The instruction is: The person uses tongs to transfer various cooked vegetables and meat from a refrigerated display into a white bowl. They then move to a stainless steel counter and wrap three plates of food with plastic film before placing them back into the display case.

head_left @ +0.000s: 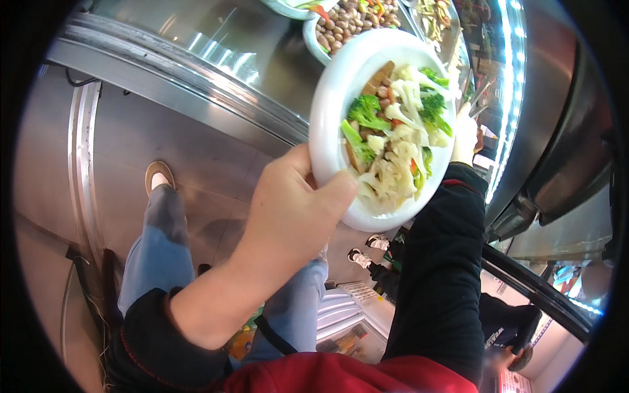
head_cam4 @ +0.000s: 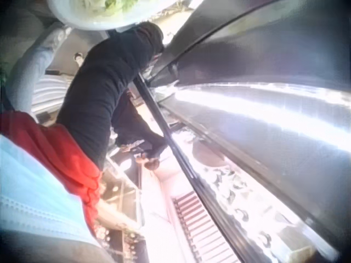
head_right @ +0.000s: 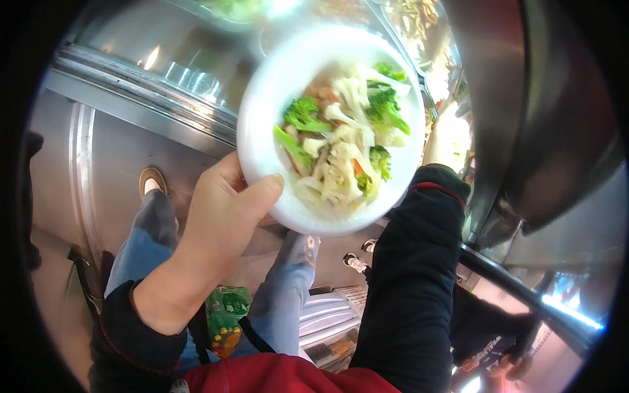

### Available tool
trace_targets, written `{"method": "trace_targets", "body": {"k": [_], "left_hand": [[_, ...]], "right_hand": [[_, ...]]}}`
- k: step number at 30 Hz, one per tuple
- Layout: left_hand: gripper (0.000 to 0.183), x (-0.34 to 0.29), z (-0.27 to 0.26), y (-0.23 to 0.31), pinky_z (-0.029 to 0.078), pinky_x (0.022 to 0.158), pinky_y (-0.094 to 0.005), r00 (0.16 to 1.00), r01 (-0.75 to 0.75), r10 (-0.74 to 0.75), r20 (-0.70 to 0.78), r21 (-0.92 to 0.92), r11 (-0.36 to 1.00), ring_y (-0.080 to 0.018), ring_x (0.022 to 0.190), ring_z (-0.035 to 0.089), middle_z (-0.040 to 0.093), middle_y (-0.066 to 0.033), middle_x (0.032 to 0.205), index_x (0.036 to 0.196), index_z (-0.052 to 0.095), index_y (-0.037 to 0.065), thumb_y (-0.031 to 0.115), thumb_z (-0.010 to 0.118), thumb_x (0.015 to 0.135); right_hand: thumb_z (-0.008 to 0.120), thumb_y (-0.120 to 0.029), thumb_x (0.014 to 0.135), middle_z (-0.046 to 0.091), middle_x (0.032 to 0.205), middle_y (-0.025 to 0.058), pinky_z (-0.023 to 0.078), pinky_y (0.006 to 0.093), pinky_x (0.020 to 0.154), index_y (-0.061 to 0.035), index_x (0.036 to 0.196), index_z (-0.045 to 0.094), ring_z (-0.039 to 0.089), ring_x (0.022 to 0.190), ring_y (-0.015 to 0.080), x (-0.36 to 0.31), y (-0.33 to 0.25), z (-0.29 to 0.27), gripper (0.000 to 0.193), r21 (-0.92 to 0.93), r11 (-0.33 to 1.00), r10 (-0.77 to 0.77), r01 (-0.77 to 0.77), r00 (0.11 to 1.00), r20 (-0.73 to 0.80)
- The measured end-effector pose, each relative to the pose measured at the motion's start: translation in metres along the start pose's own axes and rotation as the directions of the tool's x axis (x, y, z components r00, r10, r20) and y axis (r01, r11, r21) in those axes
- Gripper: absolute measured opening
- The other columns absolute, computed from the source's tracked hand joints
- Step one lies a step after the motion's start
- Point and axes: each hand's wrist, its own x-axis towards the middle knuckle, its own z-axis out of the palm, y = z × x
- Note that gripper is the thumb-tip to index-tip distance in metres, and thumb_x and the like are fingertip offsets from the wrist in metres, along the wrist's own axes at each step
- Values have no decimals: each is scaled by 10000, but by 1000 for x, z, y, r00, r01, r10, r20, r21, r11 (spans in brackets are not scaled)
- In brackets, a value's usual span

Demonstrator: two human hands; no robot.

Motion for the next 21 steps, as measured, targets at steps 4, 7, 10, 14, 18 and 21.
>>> {"method": "trace_targets", "body": {"k": [4, 7, 10, 14, 18, 21], "left_hand": [[249, 4, 0, -3, 472, 674, -244, 997, -73, 73, 23, 12, 997, -90, 753, 591, 656, -76, 848, 969, 613, -63, 90, 567, 778], [264, 6, -4, -2, 487, 636, -248, 1000, 5, -4, -15, 34, 999, -104, 726, 602, 642, -69, 888, 1015, 598, -48, 92, 562, 794], [312, 8, -1, 4, 510, 626, -239, 997, -34, 30, 68, 50, 998, -122, 762, 620, 625, -85, 954, 1084, 554, -46, 120, 543, 820], [365, 11, 10, 19, 553, 615, -268, 995, -17, 5, 101, 119, 993, -183, 849, 633, 589, -134, 1044, 1172, 469, -61, 63, 488, 829], [323, -9, 13, 39, 536, 526, -271, 997, 18, -33, 73, 197, 980, -167, 755, 633, 601, -95, 978, 1114, 492, -23, 53, 533, 802], [357, -50, 15, 34, 572, 694, -343, 979, 15, -41, 198, 134, 991, -236, 914, 625, 587, -145, 1065, 1156, 501, -46, 14, 527, 805]], "right_hand": [[416, -308, 918, 596, 924, 257, 467, 456, 734, -17, 1181, 491, 590, 832, 380, -14, -6, -7, 399, 369, 881, 313, -298, 949, 18], [491, -313, 882, 617, 881, 223, 477, 419, 708, 16, 1156, 509, 607, 777, 337, -31, -20, -16, 428, 651, 605, 500, -459, 855, 137], [566, -318, 846, 637, 838, 190, 487, 381, 683, 48, 1130, 527, 623, 722, 294, -68, -41, -37, 465, 716, 501, 472, -487, 847, 246], [594, -400, 831, 598, 1064, 273, 435, 416, 874, 80, 1153, 518, 580, 998, 385, -166, -47, -92, 584, 855, 320, 353, -408, 889, 292], [575, -381, 851, 613, 991, 241, 459, 395, 822, 14, 1129, 520, 591, 969, 377, -291, -12, -171, 486, 879, 291, 228, -378, 920, 320], [573, -407, 852, 615, 1020, 227, 473, 397, 815, -5, 1161, 511, 603, 957, 352, -388, 30, -208, 510, 843, 342, 177, -416, 909, 377]]}}
